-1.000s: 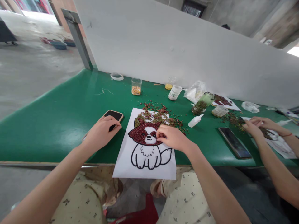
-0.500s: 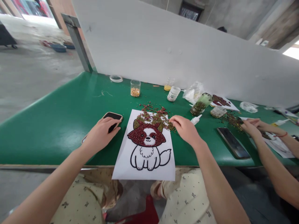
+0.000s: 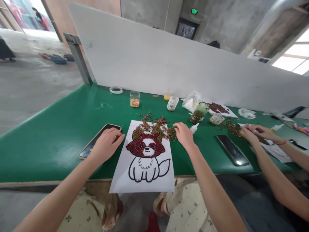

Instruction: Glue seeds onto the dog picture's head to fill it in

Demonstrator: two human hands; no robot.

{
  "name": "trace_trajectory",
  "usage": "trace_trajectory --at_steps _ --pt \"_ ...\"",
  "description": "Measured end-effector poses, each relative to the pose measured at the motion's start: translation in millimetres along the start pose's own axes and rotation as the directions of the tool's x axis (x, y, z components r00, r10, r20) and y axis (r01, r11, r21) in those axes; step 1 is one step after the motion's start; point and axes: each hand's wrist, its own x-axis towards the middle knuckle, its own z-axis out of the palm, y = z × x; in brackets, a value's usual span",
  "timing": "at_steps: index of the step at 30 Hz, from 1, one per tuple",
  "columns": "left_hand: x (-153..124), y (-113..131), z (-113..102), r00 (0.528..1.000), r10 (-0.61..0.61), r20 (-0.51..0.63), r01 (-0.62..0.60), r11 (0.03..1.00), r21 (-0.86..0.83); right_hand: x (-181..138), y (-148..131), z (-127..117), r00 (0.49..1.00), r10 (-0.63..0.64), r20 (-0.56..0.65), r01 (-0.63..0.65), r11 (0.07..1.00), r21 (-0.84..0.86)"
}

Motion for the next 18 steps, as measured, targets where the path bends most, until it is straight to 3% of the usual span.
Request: trace_trajectory --at_steps 5,7,10,13,15,18 --pt "-1 8 12 0.985 -0.093 -0.146 0.088 0.995 -0.040 14 -9 19 0.993 0.066 0.100 -0.064 0.998 -0.021" --pt "5 13 15 0.986 -0.093 -0.140 0.088 0.995 -0.046 19 -15 25 0.992 0.070 0.107 -0.070 0.998 -0.003" --pt "25 15 18 0.986 -0.106 -0.129 0.098 0.993 -0.068 23 -22 30 0.989 -0.038 0.143 0.028 0.997 0.069" --pt "43 9 24 0.965 -0.243 -0.095 0.207 0.935 -0.287 20 -22 34 0.971 -0.171 0.169 0.152 0.981 0.121" --pt "45 3 30 0.947 -0.316 -0.052 0.267 0.870 -0.415 14 -18 34 0.966 -0.210 0.153 0.191 0.973 0.125" --pt "38 -3 36 0.925 -0.368 -0.094 0.283 0.832 -0.478 6 -10 32 0.968 -0.217 0.123 0.203 0.972 0.119"
